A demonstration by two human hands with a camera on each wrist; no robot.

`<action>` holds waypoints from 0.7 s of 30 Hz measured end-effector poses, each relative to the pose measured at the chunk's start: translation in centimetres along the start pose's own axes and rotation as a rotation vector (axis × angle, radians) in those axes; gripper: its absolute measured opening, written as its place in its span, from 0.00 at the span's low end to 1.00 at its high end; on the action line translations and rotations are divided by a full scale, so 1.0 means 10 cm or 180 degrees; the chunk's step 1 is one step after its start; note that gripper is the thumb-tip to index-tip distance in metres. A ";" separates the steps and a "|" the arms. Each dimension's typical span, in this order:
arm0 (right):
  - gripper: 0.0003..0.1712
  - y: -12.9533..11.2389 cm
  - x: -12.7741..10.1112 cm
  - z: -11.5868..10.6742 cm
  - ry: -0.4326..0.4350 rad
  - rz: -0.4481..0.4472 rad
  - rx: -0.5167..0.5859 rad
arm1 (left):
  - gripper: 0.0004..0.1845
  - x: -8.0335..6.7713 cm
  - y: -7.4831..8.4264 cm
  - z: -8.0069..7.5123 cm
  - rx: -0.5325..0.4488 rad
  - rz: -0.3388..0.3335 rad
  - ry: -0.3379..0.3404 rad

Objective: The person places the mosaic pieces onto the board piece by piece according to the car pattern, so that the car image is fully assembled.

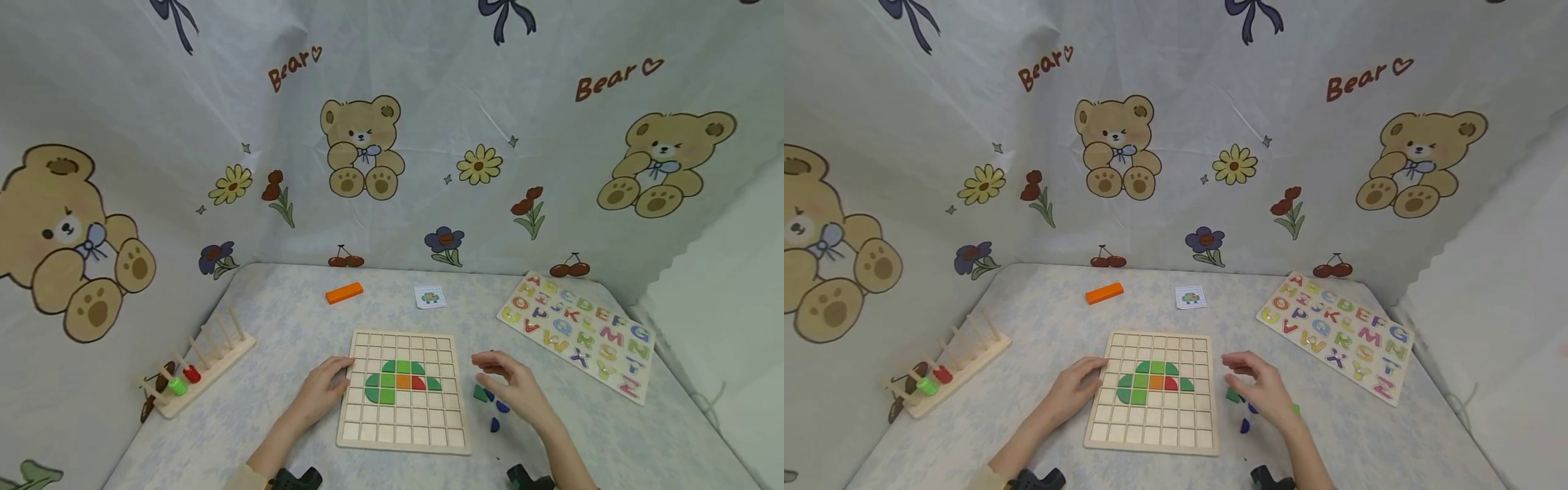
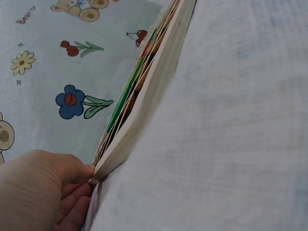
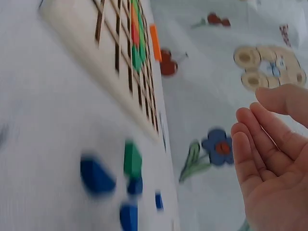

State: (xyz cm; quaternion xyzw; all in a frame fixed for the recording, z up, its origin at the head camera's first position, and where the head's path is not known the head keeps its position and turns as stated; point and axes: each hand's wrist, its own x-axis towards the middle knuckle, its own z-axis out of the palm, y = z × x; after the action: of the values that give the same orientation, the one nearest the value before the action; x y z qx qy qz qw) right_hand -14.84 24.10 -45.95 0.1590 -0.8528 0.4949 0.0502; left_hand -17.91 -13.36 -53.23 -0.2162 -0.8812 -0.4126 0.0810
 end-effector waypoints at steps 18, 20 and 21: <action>0.25 0.47 -0.63 -0.76 0.0425 0.1024 -0.0319 | 0.21 -0.01 0.02 -0.01 -0.0052 -0.0061 -0.0034; 0.26 0.50 -0.65 -0.75 0.0368 0.1143 -0.0320 | 0.21 -0.01 0.03 -0.01 -0.0066 -0.0093 -0.0038; 0.27 0.52 -0.66 -0.74 0.0341 0.1191 -0.0333 | 0.21 -0.01 0.03 -0.01 -0.0067 -0.0107 -0.0037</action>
State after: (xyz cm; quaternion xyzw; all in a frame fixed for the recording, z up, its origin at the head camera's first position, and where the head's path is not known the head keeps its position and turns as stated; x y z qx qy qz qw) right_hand -10.81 34.30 -48.08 -0.0316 -0.8881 0.4585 0.0108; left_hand -17.66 -13.26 -52.98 -0.2045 -0.8807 -0.4220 0.0667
